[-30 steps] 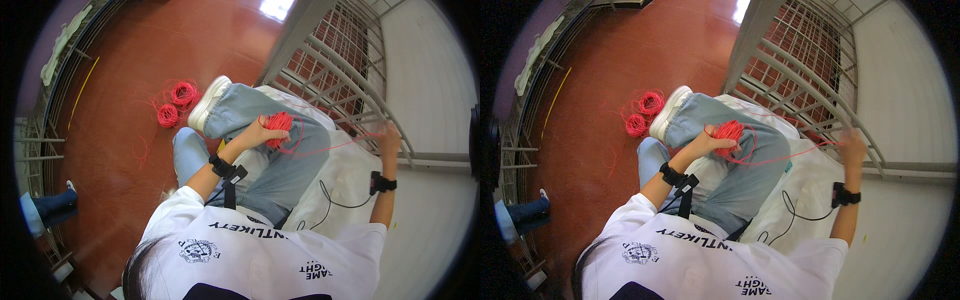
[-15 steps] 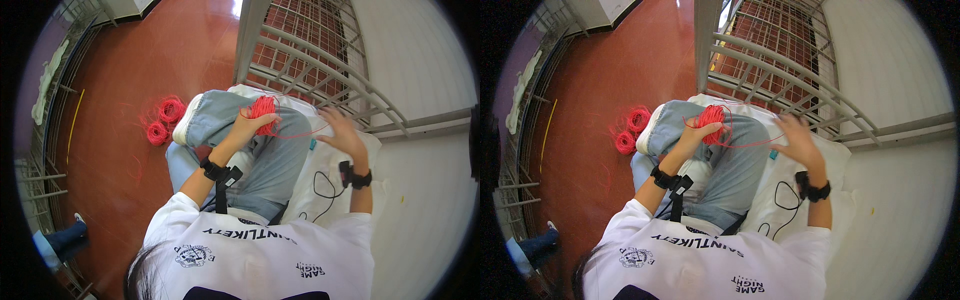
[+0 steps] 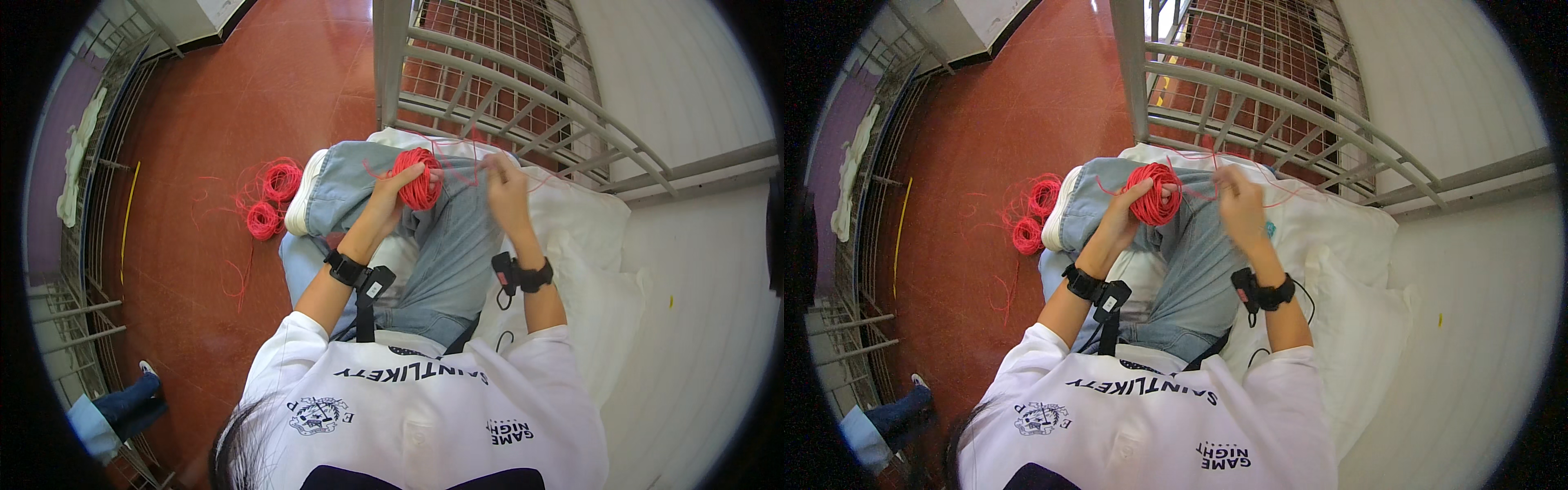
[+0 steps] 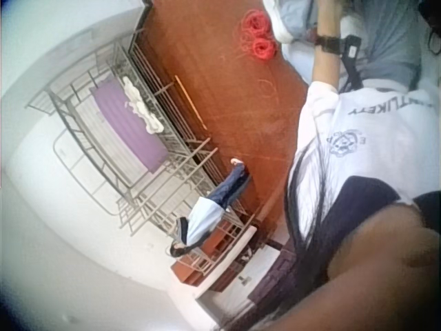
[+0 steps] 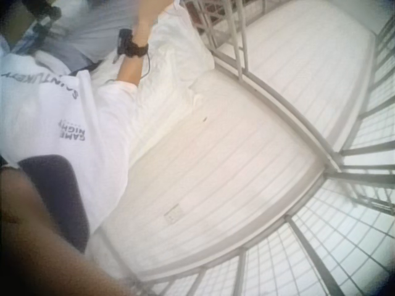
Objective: The person winds red yarn by hand into a ball while sitting on a bed.
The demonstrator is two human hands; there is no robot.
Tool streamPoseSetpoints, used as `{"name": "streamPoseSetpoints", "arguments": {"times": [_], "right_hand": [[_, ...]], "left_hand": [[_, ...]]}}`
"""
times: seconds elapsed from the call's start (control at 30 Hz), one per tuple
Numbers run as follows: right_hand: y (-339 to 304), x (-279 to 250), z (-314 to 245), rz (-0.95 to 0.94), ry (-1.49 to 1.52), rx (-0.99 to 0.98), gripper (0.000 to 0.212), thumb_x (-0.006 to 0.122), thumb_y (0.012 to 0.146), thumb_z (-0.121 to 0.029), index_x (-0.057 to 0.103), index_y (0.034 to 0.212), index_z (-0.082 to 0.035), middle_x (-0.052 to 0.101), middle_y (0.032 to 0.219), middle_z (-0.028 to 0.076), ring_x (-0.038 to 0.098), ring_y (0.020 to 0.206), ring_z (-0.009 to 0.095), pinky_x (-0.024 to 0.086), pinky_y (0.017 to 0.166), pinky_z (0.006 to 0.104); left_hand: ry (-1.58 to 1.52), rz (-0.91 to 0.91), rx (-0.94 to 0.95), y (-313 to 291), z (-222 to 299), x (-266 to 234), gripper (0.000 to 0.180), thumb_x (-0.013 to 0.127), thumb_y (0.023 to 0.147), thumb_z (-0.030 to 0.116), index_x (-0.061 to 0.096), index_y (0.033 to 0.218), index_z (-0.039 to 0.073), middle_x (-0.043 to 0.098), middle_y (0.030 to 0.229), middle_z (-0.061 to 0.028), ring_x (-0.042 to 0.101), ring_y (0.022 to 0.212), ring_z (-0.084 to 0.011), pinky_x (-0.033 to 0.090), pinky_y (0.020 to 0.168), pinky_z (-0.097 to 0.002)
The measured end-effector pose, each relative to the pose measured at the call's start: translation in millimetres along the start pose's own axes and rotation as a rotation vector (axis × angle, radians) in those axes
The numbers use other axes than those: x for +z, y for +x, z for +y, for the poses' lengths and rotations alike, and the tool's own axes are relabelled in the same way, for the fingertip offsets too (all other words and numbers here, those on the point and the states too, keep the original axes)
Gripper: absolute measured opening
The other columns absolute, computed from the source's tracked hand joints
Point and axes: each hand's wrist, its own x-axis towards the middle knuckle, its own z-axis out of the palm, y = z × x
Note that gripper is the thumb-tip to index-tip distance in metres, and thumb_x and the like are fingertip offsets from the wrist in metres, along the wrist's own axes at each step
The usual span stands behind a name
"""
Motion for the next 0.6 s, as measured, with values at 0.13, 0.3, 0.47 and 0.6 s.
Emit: {"name": "streamPoseSetpoints", "arguments": {"times": [0.13, 0.3, 0.47, 0.6], "right_hand": [[21, -36, 22, 0.143, -0.138, 0.238, 0.015, 0.047, 0.086, -0.008, 0.055, 0.098, -0.003, 0.06, 0.078, 0.015, 0.059, 0.074, 0.029, 0.045, 0.067, 0.034], [20, -23, 1, 0.233, -0.287, -0.087, 0.026, 0.048, 0.084, -0.007, 0.05, 0.109, -0.002, 0.055, 0.101, 0.016, 0.054, 0.096, 0.032, 0.042, 0.083, 0.0379], [2, 23, -42, -0.119, -0.081, -0.195, 0.035, 0.051, 0.082, -0.006, 0.045, 0.116, -0.002, 0.053, 0.108, 0.017, 0.052, 0.099, 0.033, 0.04, 0.087, 0.0401], [8, 32, -33, 0.061, -0.154, -0.111, 0.039, 0.053, 0.081, -0.006, 0.044, 0.119, -0.002, 0.048, 0.113, 0.018, 0.047, 0.107, 0.033, 0.038, 0.09, 0.0404]], "left_hand": [[-0.082, -0.008, -0.01, -1, 0, -4, 0.028, 0.061, 0.081, 0.016, 0.055, 0.102, -0.001, 0.063, 0.089, -0.0101, 0.06, 0.081, -0.0141, 0.047, 0.076, -0.0257], [0.018, 0.06, 0.024, -2, 3, -3, 0.028, 0.062, 0.08, 0.015, 0.055, 0.101, -0.002, 0.063, 0.09, -0.0112, 0.059, 0.082, -0.0142, 0.047, 0.076, -0.0255], [0.032, 0.051, 0.049, -7, 8, 4, 0.027, 0.063, 0.079, 0.013, 0.056, 0.1, -0.002, 0.063, 0.09, -0.0107, 0.061, 0.079, -0.0142, 0.048, 0.074, -0.0258], [0.157, 0.039, 0.066, -15, 14, -5, 0.027, 0.062, 0.079, 0.018, 0.058, 0.099, 0.0, 0.064, 0.087, -0.0082, 0.06, 0.077, -0.0132, 0.046, 0.076, -0.0257]]}}
